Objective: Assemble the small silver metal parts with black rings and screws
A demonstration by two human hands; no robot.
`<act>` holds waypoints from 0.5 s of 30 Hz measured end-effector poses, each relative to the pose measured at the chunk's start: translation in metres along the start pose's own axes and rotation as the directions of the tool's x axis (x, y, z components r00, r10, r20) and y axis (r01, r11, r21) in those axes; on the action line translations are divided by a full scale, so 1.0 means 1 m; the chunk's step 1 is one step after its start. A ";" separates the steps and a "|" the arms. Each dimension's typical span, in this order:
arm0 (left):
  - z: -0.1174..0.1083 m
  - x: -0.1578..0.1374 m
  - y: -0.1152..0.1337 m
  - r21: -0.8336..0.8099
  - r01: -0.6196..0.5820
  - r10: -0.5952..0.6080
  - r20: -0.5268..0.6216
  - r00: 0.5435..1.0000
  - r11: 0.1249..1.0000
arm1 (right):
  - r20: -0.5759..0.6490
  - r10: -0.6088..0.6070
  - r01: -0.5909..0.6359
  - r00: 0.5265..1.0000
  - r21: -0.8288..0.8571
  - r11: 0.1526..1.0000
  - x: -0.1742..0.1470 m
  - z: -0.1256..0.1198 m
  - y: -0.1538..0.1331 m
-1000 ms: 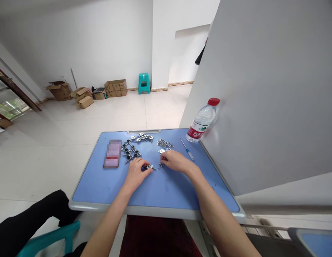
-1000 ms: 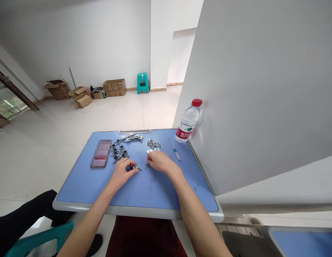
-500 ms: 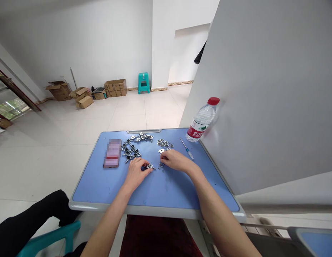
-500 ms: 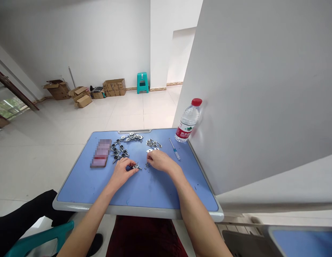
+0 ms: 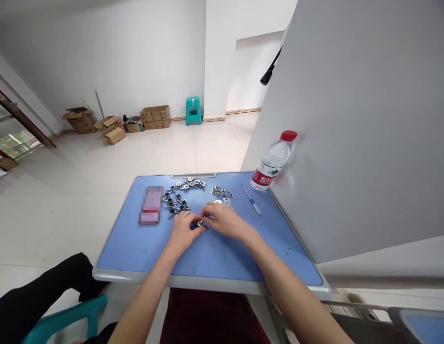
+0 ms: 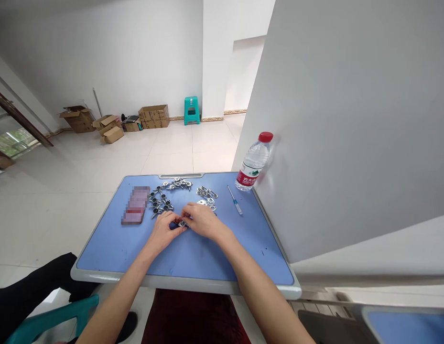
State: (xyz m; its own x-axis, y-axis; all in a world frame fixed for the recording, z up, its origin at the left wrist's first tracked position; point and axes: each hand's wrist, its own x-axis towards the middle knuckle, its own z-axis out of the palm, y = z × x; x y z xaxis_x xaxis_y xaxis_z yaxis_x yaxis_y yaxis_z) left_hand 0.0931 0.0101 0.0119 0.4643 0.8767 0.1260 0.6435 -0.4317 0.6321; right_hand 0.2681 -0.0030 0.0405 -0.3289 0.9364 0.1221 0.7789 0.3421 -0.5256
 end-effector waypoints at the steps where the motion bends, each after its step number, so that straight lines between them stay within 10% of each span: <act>1: 0.000 0.000 0.000 0.018 0.000 0.001 -0.001 1.000 1.000 | 0.015 -0.017 0.017 1.000 -0.027 0.999 0.001 0.005 -0.003; 15: 0.000 0.002 0.000 0.089 0.010 -0.011 0.010 1.000 0.996 | 0.169 0.000 0.047 0.986 -0.276 0.960 0.006 0.012 -0.018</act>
State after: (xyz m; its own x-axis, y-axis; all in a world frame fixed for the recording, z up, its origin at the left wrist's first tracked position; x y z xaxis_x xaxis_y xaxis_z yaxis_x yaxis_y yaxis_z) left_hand 0.0941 0.0117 0.0121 0.4635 0.8791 0.1116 0.6997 -0.4403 0.5626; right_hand 0.2453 -0.0048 0.0407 -0.4143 0.9099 -0.0215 0.8796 0.3942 -0.2663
